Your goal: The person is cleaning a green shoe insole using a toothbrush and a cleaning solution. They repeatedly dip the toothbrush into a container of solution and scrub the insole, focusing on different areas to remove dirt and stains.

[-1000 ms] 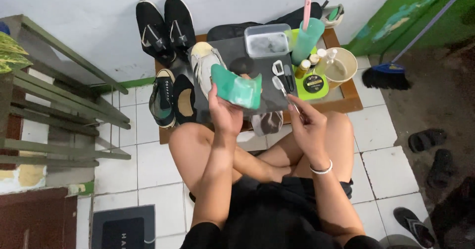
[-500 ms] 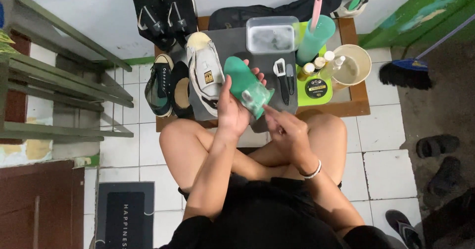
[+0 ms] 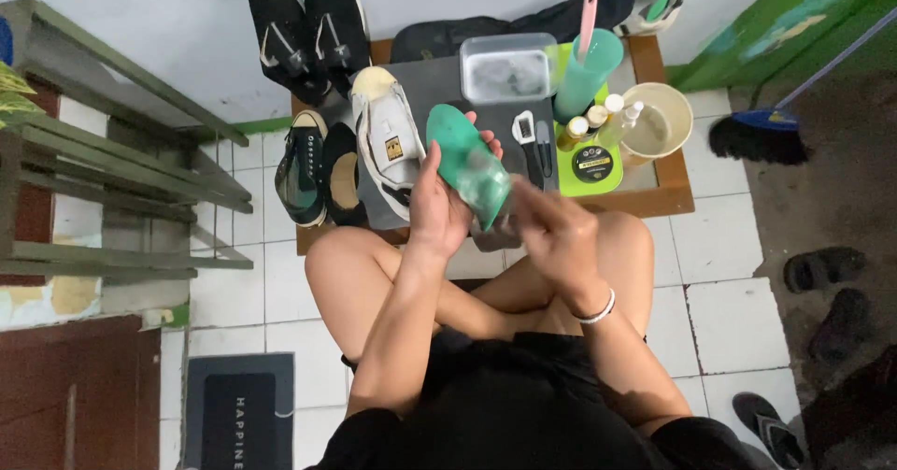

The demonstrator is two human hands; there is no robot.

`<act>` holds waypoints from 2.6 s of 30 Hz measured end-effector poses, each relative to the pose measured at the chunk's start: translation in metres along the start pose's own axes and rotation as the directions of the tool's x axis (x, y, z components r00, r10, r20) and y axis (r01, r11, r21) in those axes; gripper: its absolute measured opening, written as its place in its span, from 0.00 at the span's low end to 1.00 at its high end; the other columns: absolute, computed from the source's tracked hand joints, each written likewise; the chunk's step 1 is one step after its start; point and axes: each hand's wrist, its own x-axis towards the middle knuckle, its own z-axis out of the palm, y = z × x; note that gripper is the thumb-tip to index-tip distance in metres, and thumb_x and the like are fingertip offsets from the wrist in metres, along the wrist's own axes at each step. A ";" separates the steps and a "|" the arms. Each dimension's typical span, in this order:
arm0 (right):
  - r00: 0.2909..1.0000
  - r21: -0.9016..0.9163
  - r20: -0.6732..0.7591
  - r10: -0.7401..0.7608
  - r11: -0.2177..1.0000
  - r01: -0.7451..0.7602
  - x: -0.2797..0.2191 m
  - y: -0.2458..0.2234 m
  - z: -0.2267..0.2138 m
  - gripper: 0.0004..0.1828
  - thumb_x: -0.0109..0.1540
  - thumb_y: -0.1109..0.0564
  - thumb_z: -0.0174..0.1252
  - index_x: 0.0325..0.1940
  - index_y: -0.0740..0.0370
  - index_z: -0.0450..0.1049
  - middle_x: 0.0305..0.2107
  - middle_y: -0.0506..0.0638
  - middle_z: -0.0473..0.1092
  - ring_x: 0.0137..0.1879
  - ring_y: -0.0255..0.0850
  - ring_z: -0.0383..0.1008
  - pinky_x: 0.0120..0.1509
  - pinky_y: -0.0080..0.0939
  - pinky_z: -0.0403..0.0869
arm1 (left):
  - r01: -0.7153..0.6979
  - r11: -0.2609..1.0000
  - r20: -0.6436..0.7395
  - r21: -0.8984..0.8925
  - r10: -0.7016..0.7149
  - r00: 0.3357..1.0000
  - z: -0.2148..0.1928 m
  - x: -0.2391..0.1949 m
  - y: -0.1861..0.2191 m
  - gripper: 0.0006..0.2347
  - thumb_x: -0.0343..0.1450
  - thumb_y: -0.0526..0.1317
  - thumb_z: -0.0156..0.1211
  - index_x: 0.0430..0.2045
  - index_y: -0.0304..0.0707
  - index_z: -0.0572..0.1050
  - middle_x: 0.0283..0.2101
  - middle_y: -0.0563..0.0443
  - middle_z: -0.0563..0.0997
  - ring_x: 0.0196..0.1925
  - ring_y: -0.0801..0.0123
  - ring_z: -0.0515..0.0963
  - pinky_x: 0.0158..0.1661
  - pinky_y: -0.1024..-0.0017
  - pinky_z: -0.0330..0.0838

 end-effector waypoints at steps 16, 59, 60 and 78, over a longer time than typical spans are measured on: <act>0.994 -0.115 -0.053 -0.100 0.989 0.094 -0.009 -0.034 0.004 0.13 0.64 0.71 0.59 0.51 0.65 0.83 0.16 0.53 0.66 0.21 0.40 0.68 0.29 0.37 0.70 | 0.003 0.999 0.052 0.054 -0.006 0.999 0.012 -0.027 0.018 0.26 0.80 0.50 0.43 0.70 0.29 0.58 0.71 0.29 0.62 0.75 0.47 0.60 0.74 0.54 0.56; 0.995 0.034 0.083 -0.048 0.998 0.045 -0.005 -0.015 -0.004 0.08 0.61 0.67 0.64 0.44 0.64 0.84 0.15 0.54 0.69 0.20 0.42 0.70 0.27 0.37 0.69 | -0.009 1.000 0.074 0.004 0.009 0.997 0.020 -0.022 0.004 0.27 0.80 0.49 0.44 0.71 0.31 0.57 0.76 0.38 0.54 0.79 0.50 0.51 0.76 0.61 0.49; 0.999 0.039 0.013 -0.035 0.999 0.035 -0.003 -0.013 -0.005 0.08 0.62 0.68 0.64 0.45 0.67 0.83 0.14 0.55 0.67 0.20 0.42 0.69 0.27 0.36 0.69 | -0.011 1.000 0.069 -0.012 0.012 0.998 0.019 -0.022 0.005 0.26 0.80 0.49 0.44 0.71 0.30 0.57 0.76 0.37 0.54 0.79 0.50 0.51 0.76 0.61 0.50; 0.999 -0.009 -0.053 -0.011 1.000 0.010 -0.008 -0.016 0.004 0.12 0.62 0.71 0.63 0.48 0.66 0.83 0.13 0.53 0.66 0.20 0.39 0.68 0.27 0.38 0.67 | 0.025 0.997 0.029 -0.079 -0.023 0.999 0.015 -0.024 0.010 0.27 0.79 0.46 0.45 0.71 0.26 0.55 0.75 0.33 0.54 0.78 0.44 0.51 0.75 0.56 0.50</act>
